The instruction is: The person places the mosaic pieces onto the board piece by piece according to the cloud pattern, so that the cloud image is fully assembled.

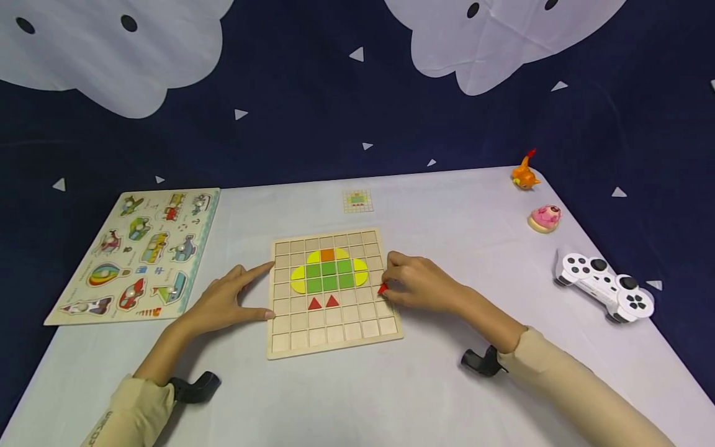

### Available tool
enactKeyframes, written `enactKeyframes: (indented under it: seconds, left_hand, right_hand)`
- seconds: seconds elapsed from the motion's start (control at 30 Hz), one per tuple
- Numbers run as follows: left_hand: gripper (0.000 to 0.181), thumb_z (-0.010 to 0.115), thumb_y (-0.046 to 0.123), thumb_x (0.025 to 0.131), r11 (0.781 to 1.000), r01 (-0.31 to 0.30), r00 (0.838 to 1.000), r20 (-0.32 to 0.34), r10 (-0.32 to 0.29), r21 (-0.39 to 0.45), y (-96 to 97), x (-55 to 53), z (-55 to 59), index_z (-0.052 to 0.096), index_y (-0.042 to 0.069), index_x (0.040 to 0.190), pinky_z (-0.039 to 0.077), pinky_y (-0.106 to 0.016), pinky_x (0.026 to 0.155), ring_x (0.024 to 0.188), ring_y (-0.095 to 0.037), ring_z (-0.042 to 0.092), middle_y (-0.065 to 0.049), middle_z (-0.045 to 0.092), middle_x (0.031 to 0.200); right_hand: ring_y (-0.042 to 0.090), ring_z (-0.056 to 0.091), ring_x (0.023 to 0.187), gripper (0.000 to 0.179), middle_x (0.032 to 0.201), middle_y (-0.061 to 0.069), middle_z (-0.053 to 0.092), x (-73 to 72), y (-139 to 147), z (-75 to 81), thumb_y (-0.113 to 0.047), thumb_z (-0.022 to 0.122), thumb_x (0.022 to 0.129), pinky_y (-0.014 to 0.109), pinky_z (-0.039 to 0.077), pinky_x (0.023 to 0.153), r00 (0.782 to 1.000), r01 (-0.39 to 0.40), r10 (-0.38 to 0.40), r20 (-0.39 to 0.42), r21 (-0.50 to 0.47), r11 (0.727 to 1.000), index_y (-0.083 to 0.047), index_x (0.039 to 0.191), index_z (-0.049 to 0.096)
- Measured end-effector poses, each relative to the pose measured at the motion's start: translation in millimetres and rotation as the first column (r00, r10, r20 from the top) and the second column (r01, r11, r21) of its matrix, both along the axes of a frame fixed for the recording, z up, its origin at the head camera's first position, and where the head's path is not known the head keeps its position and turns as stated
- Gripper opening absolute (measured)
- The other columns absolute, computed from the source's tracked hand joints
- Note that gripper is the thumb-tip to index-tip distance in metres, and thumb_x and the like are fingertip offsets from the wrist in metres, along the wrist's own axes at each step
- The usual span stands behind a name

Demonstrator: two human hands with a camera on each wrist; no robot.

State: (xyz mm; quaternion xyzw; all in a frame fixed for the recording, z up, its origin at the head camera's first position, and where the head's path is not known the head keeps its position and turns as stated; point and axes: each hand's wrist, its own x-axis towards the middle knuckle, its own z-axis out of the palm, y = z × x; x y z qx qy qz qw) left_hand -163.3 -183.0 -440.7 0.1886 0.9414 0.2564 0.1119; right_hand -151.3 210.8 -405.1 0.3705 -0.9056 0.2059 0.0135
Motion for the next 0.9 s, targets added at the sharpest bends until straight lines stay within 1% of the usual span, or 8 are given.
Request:
enactKeyframes:
  seconds: [0.23,0.4,0.67,0.9]
  left_hand:
    - [0.1,0.083,0.059,0.068,1.0,0.003,1.0,-0.011,-0.003,-0.002,0.9,1.3,0.5,0.042,0.024,0.152,0.029,-0.033,0.069,0.069,-0.016,0.037,-0.002,0.046,0.086]
    - [0.1,0.083,0.059,0.068,1.0,0.004,1.0,-0.011,-0.004,0.001,1.4,2.3,1.1,0.042,0.024,0.152,0.03,-0.033,0.07,0.068,-0.016,0.037,-0.002,0.046,0.086]
    - [0.1,0.084,0.059,0.068,1.0,0.006,1.0,-0.017,-0.006,-0.003,1.4,3.9,1.6,0.042,0.025,0.152,0.03,-0.033,0.07,0.067,-0.016,0.037,-0.001,0.046,0.086]
    - [0.1,0.083,0.059,0.068,1.0,-0.001,1.0,-0.008,0.001,-0.002,2.0,4.4,1.9,0.042,0.025,0.152,0.03,-0.033,0.069,0.067,-0.016,0.037,-0.002,0.046,0.086]
  right_hand:
    - [0.004,0.046,0.069,0.013,0.084,-0.003,0.049,-5.7,-27,-0.9,-0.02,0.078,0.084,0.021,0.044,0.064,0.997,-0.081,0.081,-0.009,0.029,0.996,-0.01,0.093,0.077]
    - [0.004,0.047,0.07,0.014,0.083,-0.004,0.05,-7.5,-40,-3.3,-0.02,0.077,0.085,0.022,0.045,0.066,0.993,-0.114,0.114,-0.007,0.037,0.993,-0.009,0.093,0.078]
    - [0.004,0.047,0.07,0.014,0.084,-0.004,0.051,-7.2,-52,-5.9,-0.018,0.075,0.087,0.022,0.046,0.066,0.991,-0.136,0.135,0.022,0.042,0.99,-0.006,0.094,0.077]
    - [0.004,0.049,0.072,0.015,0.086,-0.003,0.055,-5.6,-54,-5.2,-0.016,0.075,0.087,0.023,0.047,0.068,0.989,-0.131,0.129,0.077,0.026,0.991,-0.004,0.097,0.077]
